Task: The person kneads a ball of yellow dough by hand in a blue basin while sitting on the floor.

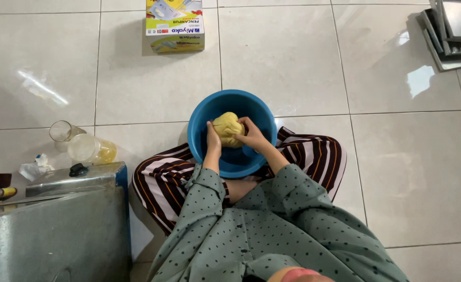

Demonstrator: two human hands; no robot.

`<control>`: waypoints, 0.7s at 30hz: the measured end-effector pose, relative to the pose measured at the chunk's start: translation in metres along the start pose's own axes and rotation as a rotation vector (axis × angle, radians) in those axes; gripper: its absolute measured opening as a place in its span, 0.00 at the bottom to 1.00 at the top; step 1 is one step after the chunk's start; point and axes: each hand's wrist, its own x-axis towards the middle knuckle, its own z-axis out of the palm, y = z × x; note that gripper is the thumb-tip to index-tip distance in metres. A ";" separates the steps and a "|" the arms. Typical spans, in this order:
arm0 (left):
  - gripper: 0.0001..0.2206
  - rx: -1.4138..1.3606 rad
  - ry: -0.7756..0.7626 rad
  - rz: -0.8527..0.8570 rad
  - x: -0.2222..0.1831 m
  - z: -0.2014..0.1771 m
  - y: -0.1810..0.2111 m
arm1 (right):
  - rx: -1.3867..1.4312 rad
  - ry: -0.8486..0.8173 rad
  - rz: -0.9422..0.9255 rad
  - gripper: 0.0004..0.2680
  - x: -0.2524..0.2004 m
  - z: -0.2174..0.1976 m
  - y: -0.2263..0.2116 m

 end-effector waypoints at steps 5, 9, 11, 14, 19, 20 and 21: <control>0.30 0.274 0.006 0.172 0.080 -0.015 -0.058 | -0.581 -0.255 -0.006 0.24 0.024 -0.018 0.038; 0.28 0.350 -0.019 0.197 0.101 -0.014 -0.078 | -1.000 -0.221 0.151 0.19 0.028 -0.015 0.001; 0.15 0.204 0.031 0.142 0.139 -0.013 -0.102 | -0.957 -0.108 0.082 0.16 0.033 -0.005 -0.025; 0.15 0.345 0.040 0.216 0.077 -0.012 -0.067 | -0.899 -0.106 -0.123 0.12 0.047 0.015 0.019; 0.21 0.305 0.060 0.238 0.100 -0.019 -0.081 | -1.090 -0.103 -0.254 0.11 0.009 0.050 0.030; 0.21 0.264 0.085 0.253 0.105 -0.019 -0.084 | -1.203 -0.147 -0.271 0.12 -0.005 0.053 0.028; 0.21 0.263 0.084 0.248 0.114 -0.020 -0.091 | -1.205 -0.150 -0.267 0.12 -0.003 0.052 0.036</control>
